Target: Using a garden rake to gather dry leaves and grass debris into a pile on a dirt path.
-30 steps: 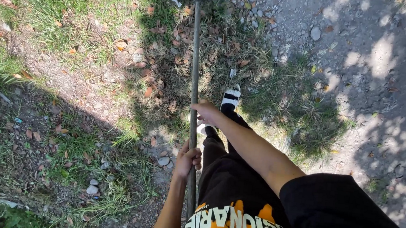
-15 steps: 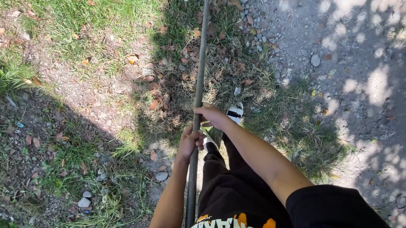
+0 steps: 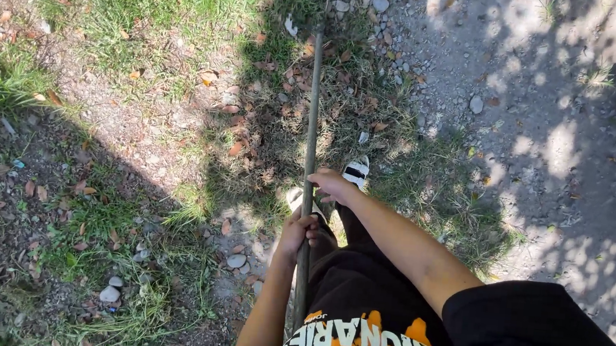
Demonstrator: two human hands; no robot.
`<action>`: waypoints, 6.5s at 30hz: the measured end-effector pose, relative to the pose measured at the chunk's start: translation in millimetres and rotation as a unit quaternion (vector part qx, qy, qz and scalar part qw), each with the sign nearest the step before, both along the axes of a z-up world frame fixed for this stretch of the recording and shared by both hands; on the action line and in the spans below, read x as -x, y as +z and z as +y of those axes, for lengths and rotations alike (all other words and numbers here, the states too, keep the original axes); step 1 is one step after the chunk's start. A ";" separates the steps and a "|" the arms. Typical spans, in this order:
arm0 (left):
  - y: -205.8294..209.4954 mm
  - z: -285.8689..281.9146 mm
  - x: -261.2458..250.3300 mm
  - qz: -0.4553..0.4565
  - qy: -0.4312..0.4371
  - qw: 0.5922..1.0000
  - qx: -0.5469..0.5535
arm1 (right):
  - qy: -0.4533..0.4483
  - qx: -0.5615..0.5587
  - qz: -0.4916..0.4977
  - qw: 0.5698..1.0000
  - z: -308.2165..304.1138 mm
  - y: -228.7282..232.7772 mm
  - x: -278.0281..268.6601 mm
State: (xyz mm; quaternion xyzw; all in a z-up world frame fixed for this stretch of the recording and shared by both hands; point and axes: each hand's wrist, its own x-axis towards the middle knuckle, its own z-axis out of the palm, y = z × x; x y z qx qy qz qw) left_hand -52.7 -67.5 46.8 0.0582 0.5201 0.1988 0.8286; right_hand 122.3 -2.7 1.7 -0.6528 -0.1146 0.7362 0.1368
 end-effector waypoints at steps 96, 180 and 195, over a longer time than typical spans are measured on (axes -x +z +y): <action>-101.1 331.2 -141.1 0.079 -0.087 0.974 -0.196 | -0.069 -0.146 0.021 0.987 117.8 144.8 -69.6; 111.3 -11.7 7.2 0.098 -0.224 0.961 -0.128 | -0.230 0.124 -0.031 0.965 -14.3 5.2 42.7; 38.7 99.8 -104.5 0.145 -0.297 0.926 -0.183 | -0.331 -0.033 0.080 0.940 61.4 5.8 -84.6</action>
